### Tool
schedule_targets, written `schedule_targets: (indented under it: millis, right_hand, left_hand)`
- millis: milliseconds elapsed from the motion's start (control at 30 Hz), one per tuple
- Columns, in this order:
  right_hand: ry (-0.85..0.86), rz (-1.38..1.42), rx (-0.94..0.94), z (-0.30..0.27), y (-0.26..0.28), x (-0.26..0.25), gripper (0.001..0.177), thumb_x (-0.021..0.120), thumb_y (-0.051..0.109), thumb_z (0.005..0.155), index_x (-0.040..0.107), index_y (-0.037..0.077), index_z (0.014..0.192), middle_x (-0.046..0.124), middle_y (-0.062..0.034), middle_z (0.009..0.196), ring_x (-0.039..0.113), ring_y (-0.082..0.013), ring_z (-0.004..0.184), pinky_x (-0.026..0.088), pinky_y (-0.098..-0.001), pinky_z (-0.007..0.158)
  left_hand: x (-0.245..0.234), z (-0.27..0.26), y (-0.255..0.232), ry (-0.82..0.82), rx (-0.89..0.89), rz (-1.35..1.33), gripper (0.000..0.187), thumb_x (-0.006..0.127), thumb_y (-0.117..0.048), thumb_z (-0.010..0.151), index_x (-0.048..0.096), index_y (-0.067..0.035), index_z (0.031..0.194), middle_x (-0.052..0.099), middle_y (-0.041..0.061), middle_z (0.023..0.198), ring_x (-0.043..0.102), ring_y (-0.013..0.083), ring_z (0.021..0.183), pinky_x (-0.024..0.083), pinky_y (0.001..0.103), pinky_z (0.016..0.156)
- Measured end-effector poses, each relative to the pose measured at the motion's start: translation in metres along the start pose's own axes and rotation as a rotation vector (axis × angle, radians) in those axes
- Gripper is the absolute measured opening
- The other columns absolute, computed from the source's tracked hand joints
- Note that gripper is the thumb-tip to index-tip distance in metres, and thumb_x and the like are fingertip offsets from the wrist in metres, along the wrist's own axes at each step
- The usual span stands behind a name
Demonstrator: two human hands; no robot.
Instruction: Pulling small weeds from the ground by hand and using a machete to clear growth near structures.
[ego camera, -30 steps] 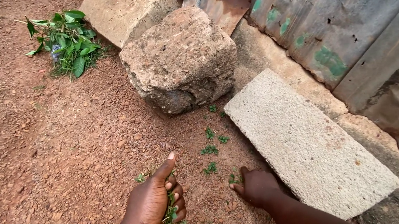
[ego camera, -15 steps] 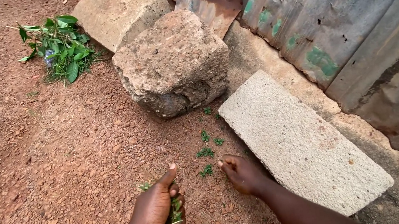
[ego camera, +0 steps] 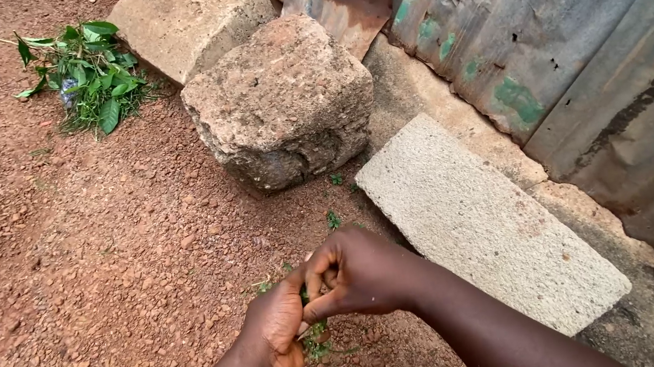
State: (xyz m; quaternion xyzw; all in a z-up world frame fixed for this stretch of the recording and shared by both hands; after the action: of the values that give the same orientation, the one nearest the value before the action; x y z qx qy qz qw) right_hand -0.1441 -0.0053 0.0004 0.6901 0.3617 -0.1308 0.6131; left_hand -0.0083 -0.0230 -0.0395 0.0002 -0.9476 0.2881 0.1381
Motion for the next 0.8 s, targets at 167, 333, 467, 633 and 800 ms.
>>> schedule_targets:
  millis: [167,333,467,633,800]
  right_hand:
    - [0.012,0.730,-0.145,0.019,-0.052,-0.005,0.025,0.085,0.023,0.080,0.063,0.012,0.078,0.064,-0.0003,0.067,0.050,-0.0066,0.052,0.047,-0.0190,0.046]
    - [-0.194,0.172,0.503,0.031,-0.118,0.028,0.037,0.064,0.046,0.099,0.064,0.011,0.090,0.065,-0.0062,0.081,0.057,-0.0164,0.061,0.052,-0.0346,0.060]
    - [-0.015,-0.500,0.677,0.038,-0.173,0.074,0.076,0.056,0.061,0.100,0.037,0.010,0.152,0.071,-0.0122,0.116,0.070,-0.0281,0.101,0.057,-0.0456,0.090]
    - [-0.045,-0.615,0.616,0.056,-0.195,0.090,0.084,0.052,0.068,0.099,0.032,0.006,0.151,0.070,-0.0130,0.097,0.070,-0.0295,0.080,0.056,-0.0436,0.069]
    - [0.069,-0.661,0.652,0.070,-0.199,0.100,0.075,0.039,0.078,0.101,0.069,0.010,0.104,0.067,-0.0061,0.083,0.061,-0.0185,0.062,0.053,-0.0346,0.058]
  left_hand:
    - [-0.012,0.005,-0.005,-0.034,0.063,-0.073,0.054,0.072,-0.056,0.093,0.052,-0.006,0.083,0.048,0.006,0.065,0.038,0.0134,0.042,0.035,0.029,0.034]
    - [-0.019,-0.005,-0.011,0.052,0.108,-0.108,0.059,0.065,-0.059,0.099,0.051,-0.007,0.075,0.043,0.004,0.055,0.036,0.0151,0.034,0.031,0.032,0.029]
    - [-0.024,-0.013,-0.013,0.075,0.098,-0.137,0.064,0.059,-0.063,0.104,0.044,-0.012,0.068,0.037,0.001,0.051,0.032,0.0142,0.033,0.029,0.033,0.028]
    - [-0.025,-0.017,-0.010,0.018,0.070,-0.100,0.059,0.062,-0.058,0.105,0.047,-0.011,0.073,0.038,0.002,0.052,0.034,0.0149,0.035,0.029,0.032,0.028]
    - [-0.032,-0.008,-0.007,-0.006,0.063,-0.003,0.064,0.062,-0.062,0.103,0.042,-0.010,0.069,0.036,0.004,0.051,0.033,0.0166,0.034,0.029,0.035,0.031]
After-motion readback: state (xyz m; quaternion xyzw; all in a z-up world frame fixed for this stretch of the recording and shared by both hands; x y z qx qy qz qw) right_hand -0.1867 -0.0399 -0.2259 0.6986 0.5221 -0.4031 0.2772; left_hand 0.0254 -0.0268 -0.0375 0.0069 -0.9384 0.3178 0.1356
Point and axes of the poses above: each hand's wrist, its own z-axis towards the middle knuckle, its own x-axis out of the palm, y = z × x, the point moved 3 cm from there along z, towards the middle knuckle
